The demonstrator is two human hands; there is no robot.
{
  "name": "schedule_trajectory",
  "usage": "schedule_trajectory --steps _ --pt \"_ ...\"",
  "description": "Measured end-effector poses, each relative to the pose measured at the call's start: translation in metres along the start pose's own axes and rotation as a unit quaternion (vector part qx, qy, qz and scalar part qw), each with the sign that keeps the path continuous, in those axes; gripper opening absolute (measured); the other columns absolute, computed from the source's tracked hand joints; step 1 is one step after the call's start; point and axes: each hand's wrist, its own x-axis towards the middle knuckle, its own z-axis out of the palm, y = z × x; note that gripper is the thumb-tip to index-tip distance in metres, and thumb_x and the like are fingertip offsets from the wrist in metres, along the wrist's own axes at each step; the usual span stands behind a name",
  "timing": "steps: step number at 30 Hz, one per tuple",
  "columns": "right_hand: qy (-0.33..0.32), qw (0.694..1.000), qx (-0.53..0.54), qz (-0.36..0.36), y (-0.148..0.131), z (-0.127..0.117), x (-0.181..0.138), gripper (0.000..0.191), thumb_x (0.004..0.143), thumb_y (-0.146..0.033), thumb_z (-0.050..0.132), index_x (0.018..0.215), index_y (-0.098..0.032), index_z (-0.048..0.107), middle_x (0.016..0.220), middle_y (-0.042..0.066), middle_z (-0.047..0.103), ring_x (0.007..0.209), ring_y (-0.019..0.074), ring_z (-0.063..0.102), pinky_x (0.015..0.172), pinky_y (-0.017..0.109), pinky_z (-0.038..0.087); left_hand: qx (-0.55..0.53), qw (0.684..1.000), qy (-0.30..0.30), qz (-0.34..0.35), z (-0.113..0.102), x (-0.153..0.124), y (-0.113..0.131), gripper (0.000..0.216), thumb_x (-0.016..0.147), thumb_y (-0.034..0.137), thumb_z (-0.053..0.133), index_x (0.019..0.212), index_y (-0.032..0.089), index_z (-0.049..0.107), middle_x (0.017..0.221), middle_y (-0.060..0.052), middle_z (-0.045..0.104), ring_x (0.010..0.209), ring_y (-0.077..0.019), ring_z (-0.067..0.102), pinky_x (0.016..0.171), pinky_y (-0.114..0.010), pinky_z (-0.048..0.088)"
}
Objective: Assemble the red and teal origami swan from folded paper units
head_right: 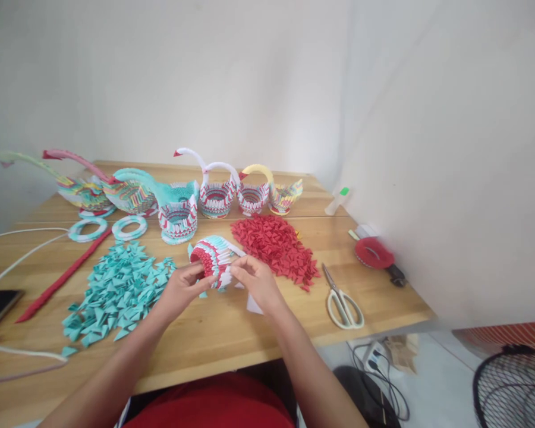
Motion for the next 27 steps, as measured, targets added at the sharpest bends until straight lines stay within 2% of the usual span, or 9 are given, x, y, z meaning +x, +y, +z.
schedule_trajectory --steps 3,5,8,10,14,16,21,27 --pt "-0.008 1.000 -0.012 0.016 -0.002 0.002 0.001 0.024 0.074 -0.041 0.075 0.074 -0.019 0.065 0.075 0.000 0.066 0.069 0.0135 0.058 0.064 0.025 0.046 0.060 0.997 0.003 0.040 0.000 0.001 0.001 0.023 0.081 0.034 0.067 0.067 0.016 0.066 0.067 0.000 0.055 0.065 -0.0135 0.045 0.062 -0.024 0.036" --pt "-0.001 0.999 -0.035 0.023 -0.003 0.005 0.002 0.025 0.074 -0.042 0.075 0.075 -0.019 0.065 0.074 0.000 0.067 0.069 0.0144 0.059 0.062 0.025 0.046 0.068 0.997 0.010 0.038 0.000 0.001 -0.001 0.026 0.081 0.036 0.066 0.065 0.016 0.064 0.064 0.001 0.051 0.063 -0.0126 0.042 0.060 -0.024 0.034" --pt "0.030 0.998 -0.062 0.013 -0.004 0.010 0.003 0.027 0.074 -0.044 0.075 0.077 -0.018 0.066 0.071 0.000 0.065 0.069 0.0150 0.058 0.062 0.026 0.046 0.037 0.999 0.015 0.002 0.000 0.002 -0.004 0.030 0.079 0.041 0.068 0.066 0.015 0.063 0.063 0.001 0.049 0.063 -0.0125 0.043 0.059 -0.024 0.035" --pt "0.041 0.998 -0.058 0.000 -0.005 0.011 0.003 0.031 0.075 -0.049 0.073 0.078 -0.018 0.067 0.073 0.001 0.066 0.070 0.0158 0.059 0.065 0.027 0.048 -0.018 0.999 0.008 -0.040 0.000 0.002 -0.004 0.032 0.076 0.046 0.070 0.071 0.015 0.066 0.067 0.000 0.056 0.065 -0.0136 0.047 0.062 -0.024 0.039" --pt "0.038 0.998 -0.040 -0.009 -0.007 0.009 0.004 0.042 0.083 -0.059 0.061 0.088 -0.018 0.071 0.089 0.006 0.070 0.085 0.0201 0.063 0.075 0.030 0.050 -0.111 0.989 0.006 -0.096 0.001 0.002 0.001 0.040 0.069 0.053 0.075 0.082 0.015 0.070 0.077 -0.003 0.067 0.072 -0.0164 0.056 0.072 -0.027 0.045" --pt "0.029 0.999 -0.044 -0.006 -0.007 0.008 0.004 0.041 0.083 -0.058 0.062 0.088 -0.018 0.071 0.087 0.005 0.070 0.082 0.0196 0.063 0.073 0.030 0.049 -0.115 0.988 0.008 -0.098 0.001 0.002 0.003 0.042 0.068 0.054 0.076 0.081 0.015 0.070 0.077 -0.003 0.067 0.071 -0.0159 0.056 0.071 -0.026 0.045" --pt "0.025 0.999 -0.048 0.007 -0.003 0.013 0.004 0.032 0.075 -0.049 0.072 0.077 -0.018 0.068 0.069 0.000 0.062 0.064 0.0135 0.055 0.058 0.024 0.043 -0.070 0.994 0.022 -0.083 0.001 0.000 -0.001 0.041 0.071 0.055 0.074 0.072 0.014 0.066 0.066 0.000 0.060 0.062 -0.0125 0.049 0.060 -0.023 0.040" --pt "0.016 0.999 -0.034 0.002 0.000 0.019 0.002 0.030 0.075 -0.047 0.072 0.078 -0.017 0.068 0.071 0.001 0.065 0.065 0.0139 0.056 0.062 0.026 0.044 -0.064 0.993 0.063 -0.073 0.001 0.000 -0.004 0.046 0.075 0.057 0.068 0.062 0.015 0.059 0.058 0.002 0.049 0.058 -0.0108 0.040 0.056 -0.023 0.034"
